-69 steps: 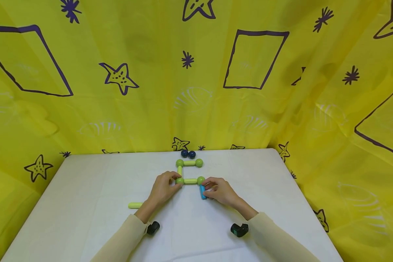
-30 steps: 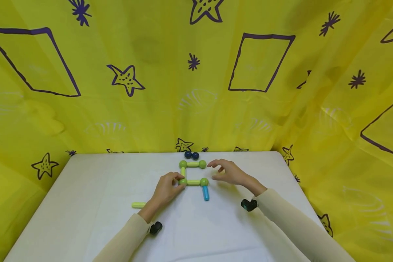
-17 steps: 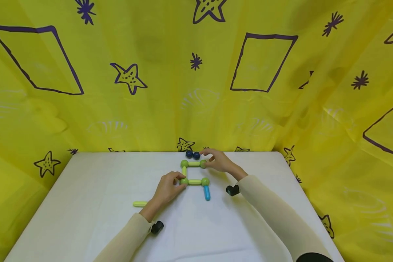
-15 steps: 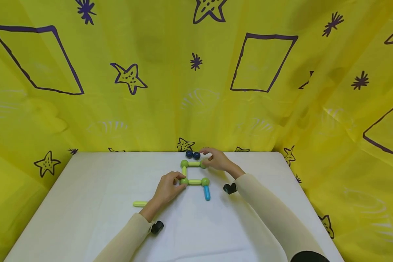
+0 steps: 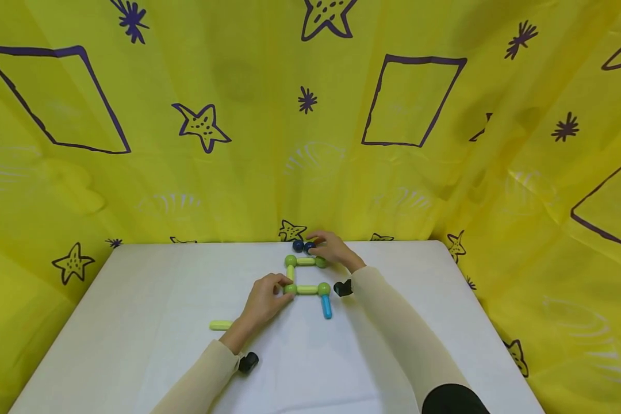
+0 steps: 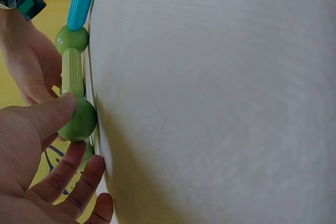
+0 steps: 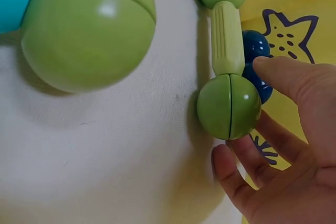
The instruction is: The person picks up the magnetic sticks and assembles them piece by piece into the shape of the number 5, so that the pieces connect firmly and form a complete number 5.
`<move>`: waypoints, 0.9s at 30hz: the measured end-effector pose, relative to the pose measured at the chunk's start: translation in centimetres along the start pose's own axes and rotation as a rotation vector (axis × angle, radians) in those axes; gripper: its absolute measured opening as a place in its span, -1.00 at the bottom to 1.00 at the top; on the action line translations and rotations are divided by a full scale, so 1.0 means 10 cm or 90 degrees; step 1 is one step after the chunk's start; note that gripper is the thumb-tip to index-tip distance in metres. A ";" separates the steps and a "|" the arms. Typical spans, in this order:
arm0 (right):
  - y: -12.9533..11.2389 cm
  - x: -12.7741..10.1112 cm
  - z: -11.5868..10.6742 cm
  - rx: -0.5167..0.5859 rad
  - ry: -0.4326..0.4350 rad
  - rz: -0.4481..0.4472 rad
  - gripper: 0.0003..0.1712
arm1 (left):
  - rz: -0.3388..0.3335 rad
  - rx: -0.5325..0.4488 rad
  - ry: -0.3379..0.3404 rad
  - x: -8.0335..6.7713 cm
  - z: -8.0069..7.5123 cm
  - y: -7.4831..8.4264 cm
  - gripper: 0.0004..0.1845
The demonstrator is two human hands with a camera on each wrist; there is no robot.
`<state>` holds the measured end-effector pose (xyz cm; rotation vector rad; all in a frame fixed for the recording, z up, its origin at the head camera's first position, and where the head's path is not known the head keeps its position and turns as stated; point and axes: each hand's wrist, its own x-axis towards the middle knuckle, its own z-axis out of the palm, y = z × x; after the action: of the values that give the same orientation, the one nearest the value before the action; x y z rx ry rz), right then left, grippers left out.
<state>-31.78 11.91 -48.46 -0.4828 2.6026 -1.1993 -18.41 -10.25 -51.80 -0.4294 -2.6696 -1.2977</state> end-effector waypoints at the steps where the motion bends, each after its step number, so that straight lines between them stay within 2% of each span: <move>1: 0.01 0.00 0.01 -0.002 0.001 -0.004 -0.53 | 0.001 0.001 0.001 0.00 0.00 0.00 -0.77; 8: 0.00 -0.01 0.02 0.018 0.002 -0.007 -0.54 | 0.014 0.002 0.011 0.00 0.00 -0.02 -0.77; 27: 0.04 0.00 0.04 0.010 0.023 0.012 -0.59 | 0.010 0.001 0.011 -0.01 0.03 -0.02 -0.77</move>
<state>-31.67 11.85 -49.02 -0.4363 2.6206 -1.2327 -18.34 -10.14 -52.13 -0.4363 -2.6464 -1.2898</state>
